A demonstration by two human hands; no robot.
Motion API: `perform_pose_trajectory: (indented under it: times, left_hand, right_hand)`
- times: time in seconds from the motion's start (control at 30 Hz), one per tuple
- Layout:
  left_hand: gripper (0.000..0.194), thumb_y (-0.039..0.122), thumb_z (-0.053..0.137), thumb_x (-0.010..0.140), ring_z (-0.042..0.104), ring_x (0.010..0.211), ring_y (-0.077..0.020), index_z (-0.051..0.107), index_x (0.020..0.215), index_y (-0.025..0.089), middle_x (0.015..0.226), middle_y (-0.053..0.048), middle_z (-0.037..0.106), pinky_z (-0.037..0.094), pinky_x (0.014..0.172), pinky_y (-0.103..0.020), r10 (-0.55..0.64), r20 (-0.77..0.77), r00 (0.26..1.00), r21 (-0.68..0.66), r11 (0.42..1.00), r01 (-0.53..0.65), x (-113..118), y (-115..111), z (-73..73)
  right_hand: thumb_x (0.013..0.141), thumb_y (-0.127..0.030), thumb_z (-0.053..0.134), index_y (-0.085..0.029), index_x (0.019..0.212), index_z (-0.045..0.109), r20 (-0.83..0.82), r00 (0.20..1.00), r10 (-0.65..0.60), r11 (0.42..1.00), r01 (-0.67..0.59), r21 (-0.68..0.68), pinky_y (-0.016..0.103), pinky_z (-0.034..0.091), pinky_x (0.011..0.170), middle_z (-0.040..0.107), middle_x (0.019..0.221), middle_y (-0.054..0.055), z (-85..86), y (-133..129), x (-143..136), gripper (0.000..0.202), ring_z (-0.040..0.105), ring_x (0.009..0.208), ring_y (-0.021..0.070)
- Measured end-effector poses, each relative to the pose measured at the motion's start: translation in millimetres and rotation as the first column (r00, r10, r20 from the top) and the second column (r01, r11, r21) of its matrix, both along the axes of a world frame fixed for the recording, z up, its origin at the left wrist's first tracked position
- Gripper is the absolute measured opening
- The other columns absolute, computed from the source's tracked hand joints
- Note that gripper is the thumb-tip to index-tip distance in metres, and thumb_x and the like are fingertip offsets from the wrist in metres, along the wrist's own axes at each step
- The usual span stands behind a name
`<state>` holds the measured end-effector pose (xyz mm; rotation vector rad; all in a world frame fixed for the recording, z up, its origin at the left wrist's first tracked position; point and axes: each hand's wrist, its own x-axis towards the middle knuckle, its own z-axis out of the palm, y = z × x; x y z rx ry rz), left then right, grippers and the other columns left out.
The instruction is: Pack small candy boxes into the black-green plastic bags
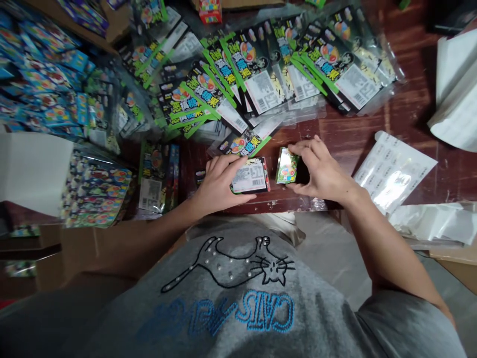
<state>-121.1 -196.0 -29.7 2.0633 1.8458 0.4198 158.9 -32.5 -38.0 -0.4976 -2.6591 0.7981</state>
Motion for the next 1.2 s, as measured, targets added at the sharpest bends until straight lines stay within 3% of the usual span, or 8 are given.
perform_pose_trajectory:
  times: [0.27, 0.43, 0.57, 0.67, 0.8, 0.93, 1.07, 1.2]
  left_hand:
    - [0.099, 0.058, 0.090, 0.079, 0.055, 0.131, -0.0399, 0.047, 0.160, 0.019, 0.147, -0.018, 0.059, 0.042, 0.111, -0.054, -0.035, -0.042, 0.998, 0.034, 0.999, 0.037, 5, 0, 0.1]
    - [0.096, 0.049, 0.092, 0.079, 0.057, 0.135, -0.0420, 0.049, 0.158, 0.017, 0.145, -0.021, 0.058, 0.044, 0.113, -0.058, 0.040, -0.036, 0.999, 0.040, 0.998, -0.038, 20, 10, 2.0]
    - [0.093, 0.043, 0.088, 0.086, 0.055, 0.139, -0.0378, 0.040, 0.164, 0.028, 0.148, -0.016, 0.054, 0.049, 0.115, -0.057, 0.233, 0.255, 0.938, 0.020, 0.969, -0.246, 28, 28, -0.1]
    - [0.072, 0.030, 0.065, 0.104, 0.060, 0.133, -0.0309, 0.033, 0.167, 0.035, 0.146, -0.012, 0.056, 0.055, 0.113, -0.053, 0.245, 0.553, 0.796, -0.008, 0.957, -0.289, 34, 39, -7.6]
    - [0.069, 0.028, 0.065, 0.103, 0.068, 0.119, -0.0271, 0.038, 0.166, 0.037, 0.149, -0.012, 0.059, 0.062, 0.100, -0.045, 0.154, 0.776, 0.611, -0.084, 0.986, -0.141, 33, 36, -17.9]
    - [0.063, 0.026, 0.073, 0.097, 0.072, 0.101, -0.0203, 0.051, 0.155, 0.033, 0.133, -0.008, 0.067, 0.064, 0.085, -0.034, 0.214, 0.866, 0.452, -0.205, 0.976, -0.068, 18, 30, -17.0]
    - [0.044, 0.024, 0.077, 0.092, 0.071, 0.096, -0.0171, 0.066, 0.135, 0.026, 0.120, -0.005, 0.074, 0.061, 0.085, -0.030, 0.286, 0.867, 0.408, -0.272, 0.958, -0.093, 5, 39, -8.0]
    - [0.020, 0.031, 0.072, 0.097, 0.071, 0.117, -0.0214, 0.077, 0.115, 0.023, 0.125, -0.006, 0.076, 0.058, 0.104, -0.037, 0.282, 0.845, 0.455, -0.251, 0.959, -0.128, 4, 52, 0.4]
  right_hand:
    - [0.091, -0.047, 0.080, -0.023, 0.166, 0.042, 0.048, 0.988, 0.148, 0.987, -0.144, -0.070, 0.068, 0.046, 0.123, 0.059, 0.144, 0.019, 8.7, -5, -10, 0.087, 0.060, 0.135, 0.0394]
    - [0.097, -0.045, 0.074, -0.024, 0.173, 0.032, 0.078, 0.992, 0.097, 0.990, -0.088, -0.114, 0.059, 0.058, 0.114, 0.051, 0.152, 0.020, 9.7, -2, -14, 0.089, 0.057, 0.141, 0.0397]
    - [0.092, -0.051, 0.080, -0.025, 0.170, 0.039, -0.102, 0.987, -0.125, 0.972, 0.101, -0.210, 0.059, 0.055, 0.119, 0.055, 0.156, 0.019, 13.5, 3, -19, 0.092, 0.059, 0.142, 0.0381]
    - [0.097, -0.047, 0.076, -0.027, 0.153, 0.061, -0.190, 0.923, -0.334, 0.899, 0.251, -0.359, 0.055, 0.057, 0.113, 0.071, 0.139, 0.013, 10.0, 1, -29, 0.061, 0.070, 0.127, 0.0309]
    - [0.101, -0.043, 0.073, -0.030, 0.124, 0.078, -0.193, 0.883, -0.428, 0.819, 0.289, -0.495, 0.049, 0.059, 0.108, 0.078, 0.120, 0.008, 0.4, -10, -40, 0.027, 0.073, 0.116, 0.0246]
    - [0.100, -0.042, 0.074, -0.036, 0.125, 0.078, -0.174, 0.880, -0.442, 0.786, 0.286, -0.549, 0.053, 0.054, 0.118, 0.070, 0.140, 0.007, -4.5, -29, -42, 0.026, 0.063, 0.138, 0.0263]
    - [0.094, -0.046, 0.081, -0.040, 0.141, 0.061, -0.184, 0.740, -0.647, 0.580, 0.322, -0.748, 0.042, 0.063, 0.104, 0.070, 0.139, 0.004, -9.4, -53, -41, 0.052, 0.068, 0.130, 0.0225]
    - [0.093, -0.047, 0.082, -0.033, 0.123, 0.070, -0.098, 0.698, -0.710, 0.446, 0.337, -0.829, 0.035, 0.065, 0.093, 0.077, 0.113, 0.001, -9.2, -67, -40, 0.035, 0.074, 0.098, 0.0165]
